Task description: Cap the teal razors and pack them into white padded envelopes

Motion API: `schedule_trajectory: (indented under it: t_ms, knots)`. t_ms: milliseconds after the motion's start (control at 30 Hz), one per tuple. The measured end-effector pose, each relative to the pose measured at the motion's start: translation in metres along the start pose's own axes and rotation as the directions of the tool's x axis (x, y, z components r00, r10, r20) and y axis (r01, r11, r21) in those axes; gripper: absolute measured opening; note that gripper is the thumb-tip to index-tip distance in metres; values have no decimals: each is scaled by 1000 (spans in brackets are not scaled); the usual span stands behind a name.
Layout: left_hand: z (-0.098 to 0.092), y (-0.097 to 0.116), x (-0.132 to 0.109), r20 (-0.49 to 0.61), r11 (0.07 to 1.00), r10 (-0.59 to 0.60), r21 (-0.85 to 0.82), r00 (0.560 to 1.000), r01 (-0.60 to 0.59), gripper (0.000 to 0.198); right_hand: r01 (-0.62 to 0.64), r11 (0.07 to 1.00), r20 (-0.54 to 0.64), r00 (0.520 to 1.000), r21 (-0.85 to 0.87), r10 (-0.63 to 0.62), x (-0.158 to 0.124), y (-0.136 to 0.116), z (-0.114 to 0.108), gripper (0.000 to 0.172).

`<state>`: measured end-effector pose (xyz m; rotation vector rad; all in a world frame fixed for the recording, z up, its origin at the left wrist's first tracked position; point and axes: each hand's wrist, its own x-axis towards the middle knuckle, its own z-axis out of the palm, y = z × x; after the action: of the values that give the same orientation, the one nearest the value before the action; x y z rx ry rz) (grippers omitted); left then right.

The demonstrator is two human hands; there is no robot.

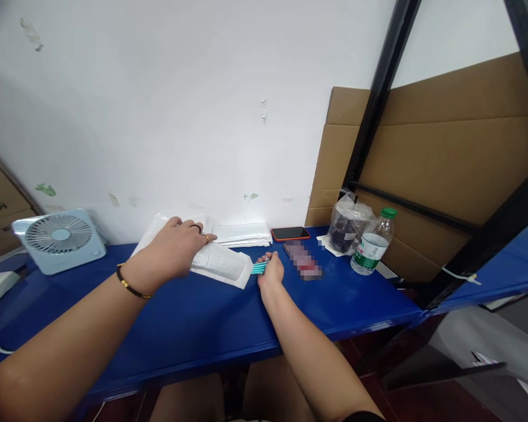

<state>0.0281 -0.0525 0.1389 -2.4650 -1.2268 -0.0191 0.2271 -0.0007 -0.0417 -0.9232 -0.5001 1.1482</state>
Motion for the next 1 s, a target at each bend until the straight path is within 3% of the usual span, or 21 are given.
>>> schedule_trajectory:
  t_ms: [100,233,500,767,933,1000]
  knots:
    - [2,-5,-4,149,996,-45,87,988,32,55,70,997,-240,969,13,-65,8,-1,-1,30]
    - [2,-13,-9,262,993,-78,105,962,52,69,148,988,-366,918,-40,-152,12,-1,0,28]
    - [-8,-44,-18,292,979,-177,147,940,138,75,220,968,-365,897,-120,-249,13,-1,-3,27]
    - [-32,-83,-38,303,935,-354,136,885,327,81,236,960,-352,894,-152,-276,11,0,-2,27]
    - [-5,-99,-45,394,915,-387,49,834,402,86,255,951,-341,890,-176,-302,6,-1,-2,27]
    - [9,-105,-48,374,895,-398,-42,838,444,84,262,946,-335,889,-190,-313,5,-1,-2,27]
